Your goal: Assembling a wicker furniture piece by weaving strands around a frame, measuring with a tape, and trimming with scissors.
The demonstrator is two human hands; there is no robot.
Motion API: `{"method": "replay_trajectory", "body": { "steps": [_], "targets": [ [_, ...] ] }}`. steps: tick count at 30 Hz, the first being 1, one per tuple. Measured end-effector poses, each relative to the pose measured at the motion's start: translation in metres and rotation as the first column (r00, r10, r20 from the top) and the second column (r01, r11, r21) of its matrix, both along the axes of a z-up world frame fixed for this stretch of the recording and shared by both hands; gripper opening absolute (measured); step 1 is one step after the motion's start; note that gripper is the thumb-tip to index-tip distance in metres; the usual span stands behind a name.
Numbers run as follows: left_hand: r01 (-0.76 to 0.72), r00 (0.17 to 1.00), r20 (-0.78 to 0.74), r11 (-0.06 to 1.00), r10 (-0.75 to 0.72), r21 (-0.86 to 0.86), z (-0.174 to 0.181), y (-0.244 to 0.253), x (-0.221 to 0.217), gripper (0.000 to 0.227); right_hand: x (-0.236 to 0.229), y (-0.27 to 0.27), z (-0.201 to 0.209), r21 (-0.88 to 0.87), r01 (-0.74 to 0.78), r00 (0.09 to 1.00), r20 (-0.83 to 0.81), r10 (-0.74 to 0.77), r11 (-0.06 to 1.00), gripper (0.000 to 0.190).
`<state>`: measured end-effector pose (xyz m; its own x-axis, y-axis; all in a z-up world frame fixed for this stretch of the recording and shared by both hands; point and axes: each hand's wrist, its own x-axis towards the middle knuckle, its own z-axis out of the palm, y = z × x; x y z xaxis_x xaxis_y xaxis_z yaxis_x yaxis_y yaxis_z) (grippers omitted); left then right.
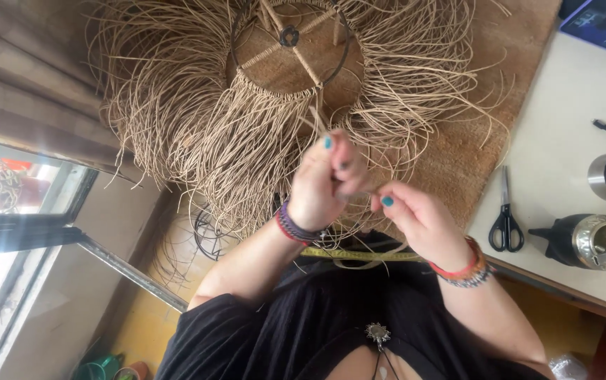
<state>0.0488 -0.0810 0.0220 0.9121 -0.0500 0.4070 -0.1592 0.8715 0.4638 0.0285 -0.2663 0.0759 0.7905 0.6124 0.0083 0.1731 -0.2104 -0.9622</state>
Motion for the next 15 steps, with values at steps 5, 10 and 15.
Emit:
{"method": "replay_trajectory", "body": {
  "steps": [5,10,15],
  "targets": [
    [-0.588,0.628,0.470,-0.018,0.620,0.809,-0.009,0.114,-0.017,0.037,-0.001,-0.057,-0.013,-0.313,0.035,0.981,0.190,0.026,0.949,0.022],
    [-0.246,0.573,0.631,-0.625,0.523,0.741,-0.006,0.156,-0.037,0.029,-0.002,-0.083,-0.009,-0.547,0.086,0.955,0.284,0.087,0.833,0.019],
    [-0.180,0.741,0.644,-0.869,0.188,0.462,0.062,0.070,-0.055,0.094,0.003,-0.056,-0.019,-0.550,-0.015,0.849,0.434,0.301,0.835,0.011]
  ]
}}
